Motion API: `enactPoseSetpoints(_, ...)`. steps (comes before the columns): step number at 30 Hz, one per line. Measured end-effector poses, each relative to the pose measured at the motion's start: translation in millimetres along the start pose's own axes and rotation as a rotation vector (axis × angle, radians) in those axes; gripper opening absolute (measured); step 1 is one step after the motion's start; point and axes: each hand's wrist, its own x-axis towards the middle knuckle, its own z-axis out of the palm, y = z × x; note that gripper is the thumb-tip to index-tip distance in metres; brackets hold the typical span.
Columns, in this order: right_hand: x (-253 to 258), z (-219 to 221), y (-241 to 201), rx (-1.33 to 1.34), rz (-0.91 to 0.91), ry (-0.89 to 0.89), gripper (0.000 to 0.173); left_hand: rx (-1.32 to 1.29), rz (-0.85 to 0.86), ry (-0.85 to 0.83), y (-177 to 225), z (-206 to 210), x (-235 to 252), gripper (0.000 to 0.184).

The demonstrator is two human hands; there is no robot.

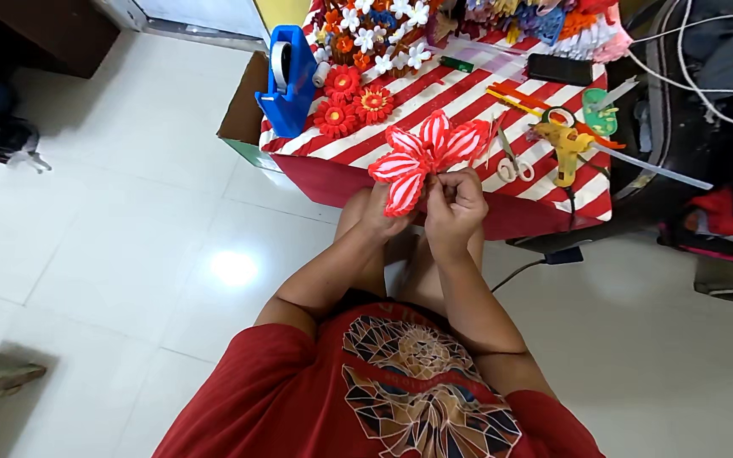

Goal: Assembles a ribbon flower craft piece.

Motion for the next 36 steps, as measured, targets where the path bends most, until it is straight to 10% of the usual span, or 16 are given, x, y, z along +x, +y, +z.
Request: enactPoseSetpoints(36,-1.5,-8.5,2.1,-0.139,-0.013,-0.031,0.013,0.094,-0.001,0.072,-8.4,6.6,-4.0,0.020)
